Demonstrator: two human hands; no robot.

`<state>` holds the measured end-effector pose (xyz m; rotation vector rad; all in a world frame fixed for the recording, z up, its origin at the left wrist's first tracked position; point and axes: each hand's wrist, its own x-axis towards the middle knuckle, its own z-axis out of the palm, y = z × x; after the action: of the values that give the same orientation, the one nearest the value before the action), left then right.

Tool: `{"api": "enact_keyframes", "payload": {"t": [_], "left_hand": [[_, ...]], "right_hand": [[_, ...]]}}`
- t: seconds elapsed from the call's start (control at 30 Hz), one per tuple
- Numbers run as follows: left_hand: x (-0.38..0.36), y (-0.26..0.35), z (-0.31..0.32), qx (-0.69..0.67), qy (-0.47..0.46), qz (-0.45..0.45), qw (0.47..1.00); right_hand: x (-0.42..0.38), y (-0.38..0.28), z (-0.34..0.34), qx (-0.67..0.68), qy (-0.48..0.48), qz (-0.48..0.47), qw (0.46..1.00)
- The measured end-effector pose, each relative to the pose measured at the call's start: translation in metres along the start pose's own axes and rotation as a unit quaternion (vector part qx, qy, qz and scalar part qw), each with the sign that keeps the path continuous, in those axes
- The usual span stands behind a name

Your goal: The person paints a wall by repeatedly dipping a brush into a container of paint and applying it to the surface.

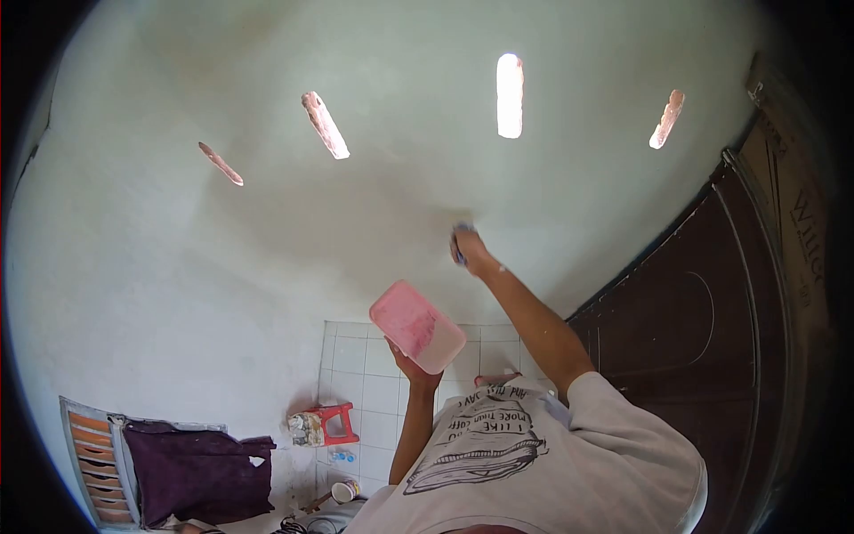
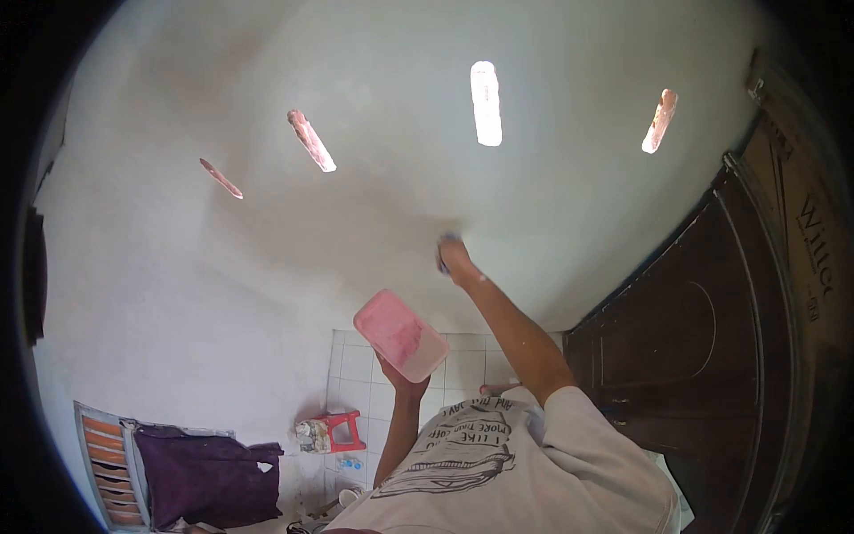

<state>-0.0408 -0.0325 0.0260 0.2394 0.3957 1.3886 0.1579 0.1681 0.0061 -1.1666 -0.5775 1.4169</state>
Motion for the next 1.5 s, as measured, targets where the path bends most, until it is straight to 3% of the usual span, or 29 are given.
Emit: {"api": "enact_keyframes", "payload": {"t": [0.13,0.17,0.23,0.3,0.37,0.4,0.43,0.47,0.53,0.6,0.7,0.77,0.87,0.93,1.0,1.03,1.1,1.13,1.17,1.23,1.3,1.4,1.47,1.5], "left_hand": [[0.006,-0.001,-0.004,0.006,-0.008,0.001,1.0],[0.004,-0.002,-0.004,0.013,-0.004,0.002,1.0],[0.004,-0.003,-0.006,-0.015,-0.001,-0.019,1.0],[0.007,-0.005,-0.004,-0.041,-0.005,-0.035,0.999],[0.008,-0.002,-0.003,-0.038,0.006,-0.008,0.999],[0.009,0.003,-0.008,-0.033,0.006,-0.007,0.999],[0.01,0.005,-0.013,-0.036,-0.005,-0.007,0.999],[0.009,0.003,-0.019,-0.042,-0.016,-0.009,0.999],[0.002,0.008,-0.013,-0.038,-0.002,-0.011,0.999],[0.003,0.007,-0.012,-0.039,0.008,-0.011,0.999],[-0.004,0.009,-0.017,-0.029,-0.002,-0.032,0.999],[-0.004,0.004,-0.007,-0.01,0.022,-0.004,1.0],[-0.001,-0.002,-0.015,-0.053,0.013,-0.035,0.998],[0.0,-0.003,-0.017,-0.043,0.017,-0.029,0.999],[0.003,-0.003,-0.016,-0.033,0.02,-0.02,0.999],[0.002,-0.003,-0.015,-0.041,0.019,-0.026,0.999],[0.0,-0.003,-0.01,-0.049,0.02,-0.034,0.998],[0.001,-0.004,-0.006,-0.042,0.024,-0.021,0.999],[0.003,-0.006,-0.003,-0.036,0.028,-0.008,0.999],[0.005,-0.005,-0.005,-0.034,0.014,-0.02,0.999],[0.01,-0.007,-0.005,-0.032,-0.005,-0.029,0.999],[0.012,-0.01,-0.005,-0.062,0.021,-0.033,0.997],[0.014,-0.01,-0.001,-0.058,0.002,-0.035,0.998],[0.015,-0.01,0.001,-0.061,-0.001,-0.035,0.998]], "right_hand": [[-0.109,-0.179,0.09,-0.063,-0.058,-0.172,0.981],[-0.107,-0.179,0.09,-0.063,-0.056,-0.168,0.982],[-0.106,-0.177,0.089,-0.112,-0.016,-0.245,0.963],[-0.05,-0.101,0.05,-0.147,-0.002,-0.259,0.955],[-0.009,-0.003,0.008,-0.253,0.1,-0.271,0.923],[-0.013,0.011,-0.007,-0.159,0.071,-0.078,0.982],[-0.017,0.02,-0.017,-0.059,0.04,0.121,0.99],[-0.011,0.027,-0.018,-0.058,0.041,0.123,0.99],[0.011,0.024,-0.016,-0.127,0.096,-0.031,0.987],[-0.032,-0.08,0.03,0.006,-0.002,-0.084,0.996],[-0.108,-0.18,0.089,-0.027,-0.014,-0.134,0.991],[-0.126,-0.197,0.101,-0.132,-0.029,-0.261,0.956],[-0.068,-0.127,0.061,-0.068,-0.034,-0.238,0.968],[-0.019,-0.028,0.02,-0.195,0.067,-0.273,0.94],[-0.02,0.021,-0.001,-0.152,0.078,-0.02,0.985],[0.0,0.039,-0.009,-0.153,0.078,-0.019,0.985],[0.041,0.059,-0.022,0.06,0.059,0.079,0.993],[0.008,0.009,-0.007,0.059,0.06,0.079,0.993],[-0.015,-0.056,0.04,0.042,0.024,-0.068,0.997],[-0.091,-0.159,0.088,0.018,-0.016,-0.14,0.99],[-0.135,-0.21,0.109,-0.099,-0.028,-0.248,0.963],[-0.107,-0.199,0.096,-0.063,-0.028,-0.236,0.969],[-0.047,-0.123,0.054,-0.154,-0.002,-0.297,0.942],[-0.034,-0.082,0.036,-0.151,0.001,-0.243,0.958]]}}
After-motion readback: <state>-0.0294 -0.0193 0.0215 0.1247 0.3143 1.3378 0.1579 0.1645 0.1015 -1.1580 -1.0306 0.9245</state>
